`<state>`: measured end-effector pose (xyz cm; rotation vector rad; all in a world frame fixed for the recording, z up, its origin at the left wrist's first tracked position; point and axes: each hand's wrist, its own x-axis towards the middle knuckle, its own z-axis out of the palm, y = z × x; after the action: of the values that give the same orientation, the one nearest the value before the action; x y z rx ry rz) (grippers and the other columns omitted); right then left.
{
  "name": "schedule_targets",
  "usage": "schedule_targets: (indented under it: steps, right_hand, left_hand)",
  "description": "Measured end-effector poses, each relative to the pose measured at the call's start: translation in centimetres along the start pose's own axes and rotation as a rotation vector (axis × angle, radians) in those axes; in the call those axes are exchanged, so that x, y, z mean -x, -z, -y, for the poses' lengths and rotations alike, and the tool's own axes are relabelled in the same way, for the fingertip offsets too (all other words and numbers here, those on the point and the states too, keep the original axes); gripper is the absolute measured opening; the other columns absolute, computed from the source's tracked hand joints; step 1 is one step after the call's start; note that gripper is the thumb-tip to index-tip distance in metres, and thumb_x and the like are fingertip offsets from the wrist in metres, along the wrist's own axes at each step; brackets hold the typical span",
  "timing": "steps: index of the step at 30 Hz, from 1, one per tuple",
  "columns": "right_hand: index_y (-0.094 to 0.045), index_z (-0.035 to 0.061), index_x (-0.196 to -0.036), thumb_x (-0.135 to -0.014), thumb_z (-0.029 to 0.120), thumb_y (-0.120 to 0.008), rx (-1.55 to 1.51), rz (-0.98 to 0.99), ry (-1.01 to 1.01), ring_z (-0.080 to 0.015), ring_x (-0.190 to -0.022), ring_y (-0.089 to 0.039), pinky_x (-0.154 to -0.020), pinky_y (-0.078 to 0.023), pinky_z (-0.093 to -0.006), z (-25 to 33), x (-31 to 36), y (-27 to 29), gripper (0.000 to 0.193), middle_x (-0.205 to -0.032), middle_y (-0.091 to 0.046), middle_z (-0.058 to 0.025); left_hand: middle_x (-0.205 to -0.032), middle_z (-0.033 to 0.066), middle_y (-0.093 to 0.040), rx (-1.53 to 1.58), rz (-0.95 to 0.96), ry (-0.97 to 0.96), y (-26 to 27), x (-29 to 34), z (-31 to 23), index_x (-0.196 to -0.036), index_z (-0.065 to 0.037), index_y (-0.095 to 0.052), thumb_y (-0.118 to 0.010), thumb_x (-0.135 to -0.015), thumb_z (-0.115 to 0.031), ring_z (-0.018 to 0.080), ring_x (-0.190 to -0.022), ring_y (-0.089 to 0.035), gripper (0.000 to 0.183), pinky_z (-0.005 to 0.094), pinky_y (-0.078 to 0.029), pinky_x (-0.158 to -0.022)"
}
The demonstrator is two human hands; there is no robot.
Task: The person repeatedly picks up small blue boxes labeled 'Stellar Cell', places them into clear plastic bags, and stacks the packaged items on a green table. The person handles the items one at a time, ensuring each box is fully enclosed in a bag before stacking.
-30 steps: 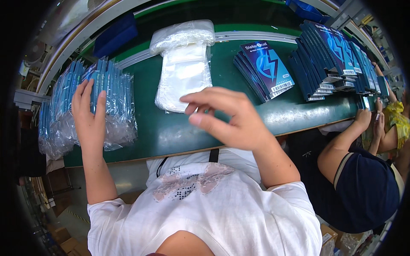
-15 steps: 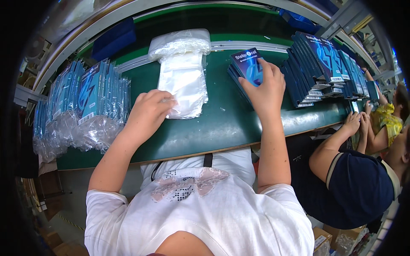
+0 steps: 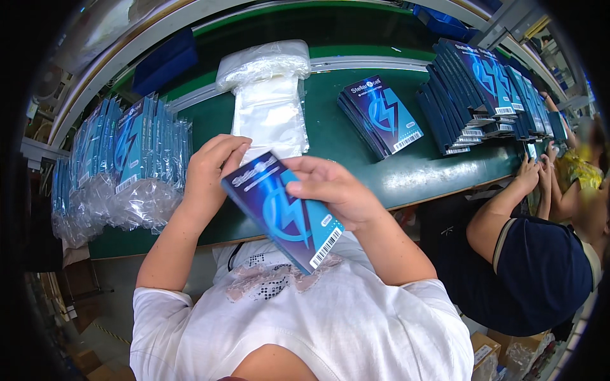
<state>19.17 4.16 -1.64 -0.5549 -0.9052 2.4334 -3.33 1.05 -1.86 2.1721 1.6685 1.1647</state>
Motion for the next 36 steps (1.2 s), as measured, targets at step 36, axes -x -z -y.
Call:
schedule_targets:
  steps: [36]
  right_hand:
    - [-0.034, -0.0097, -0.134, -0.085, 0.008, -0.064, -0.006, -0.074, 0.003, -0.0182, -0.089, -0.066, -0.076, -0.056, -0.0278, 0.2, -2.9, 0.1, 0.060, -0.112, -0.060, -0.0180]
  left_hand:
    - [-0.085, 0.0013, -0.060, 0.546, 0.094, 0.622, 1.4, -0.9, 1.0, -0.092, 0.001, -0.065, -0.065, -0.083, -0.005, 0.0076, -0.075, -0.057, 0.010, 0.0204, -0.047, -0.069]
